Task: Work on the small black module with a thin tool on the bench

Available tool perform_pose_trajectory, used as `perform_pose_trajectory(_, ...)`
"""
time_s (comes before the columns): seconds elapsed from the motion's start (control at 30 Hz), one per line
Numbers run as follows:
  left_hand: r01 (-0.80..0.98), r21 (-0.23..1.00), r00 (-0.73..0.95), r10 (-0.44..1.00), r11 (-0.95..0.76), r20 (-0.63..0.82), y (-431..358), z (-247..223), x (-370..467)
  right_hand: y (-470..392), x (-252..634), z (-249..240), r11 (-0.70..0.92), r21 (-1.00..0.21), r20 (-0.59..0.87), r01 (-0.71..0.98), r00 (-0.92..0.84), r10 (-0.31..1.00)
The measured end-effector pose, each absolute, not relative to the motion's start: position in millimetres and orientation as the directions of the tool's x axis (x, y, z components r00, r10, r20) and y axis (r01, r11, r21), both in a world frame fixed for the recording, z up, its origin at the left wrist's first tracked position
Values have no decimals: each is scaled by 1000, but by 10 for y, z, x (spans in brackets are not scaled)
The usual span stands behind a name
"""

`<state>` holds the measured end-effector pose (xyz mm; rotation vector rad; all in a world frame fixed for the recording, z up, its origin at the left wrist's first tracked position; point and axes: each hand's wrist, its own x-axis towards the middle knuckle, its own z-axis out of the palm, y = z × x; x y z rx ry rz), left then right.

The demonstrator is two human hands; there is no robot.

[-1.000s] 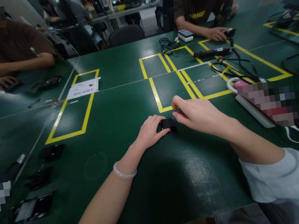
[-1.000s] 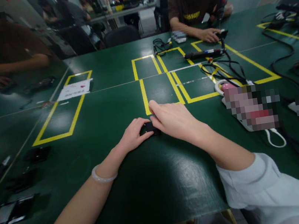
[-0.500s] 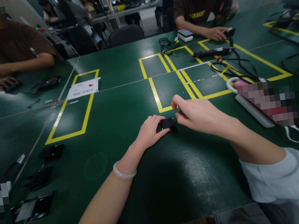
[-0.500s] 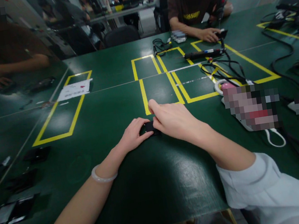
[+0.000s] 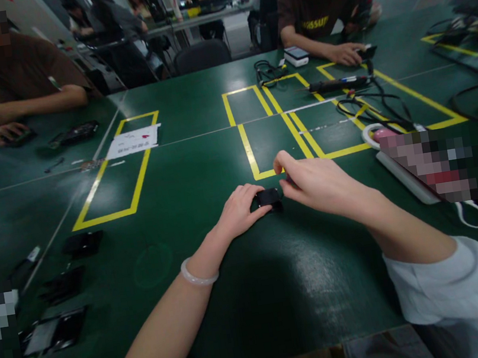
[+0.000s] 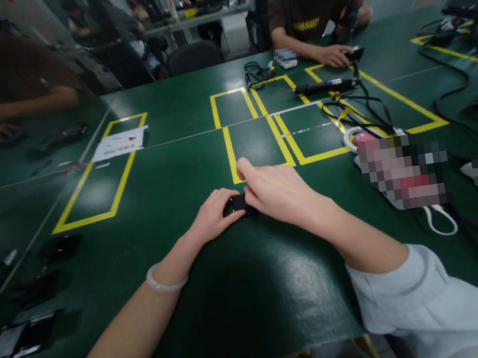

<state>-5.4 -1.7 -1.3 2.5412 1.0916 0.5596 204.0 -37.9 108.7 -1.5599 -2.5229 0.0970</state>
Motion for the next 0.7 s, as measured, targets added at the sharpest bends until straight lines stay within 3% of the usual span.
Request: perform_pose_trajectory(0.7, 623, 427, 635, 742, -656, 214, -20, -2, -58, -387, 2012, 1133, 422, -117, 55, 899, -419, 906)
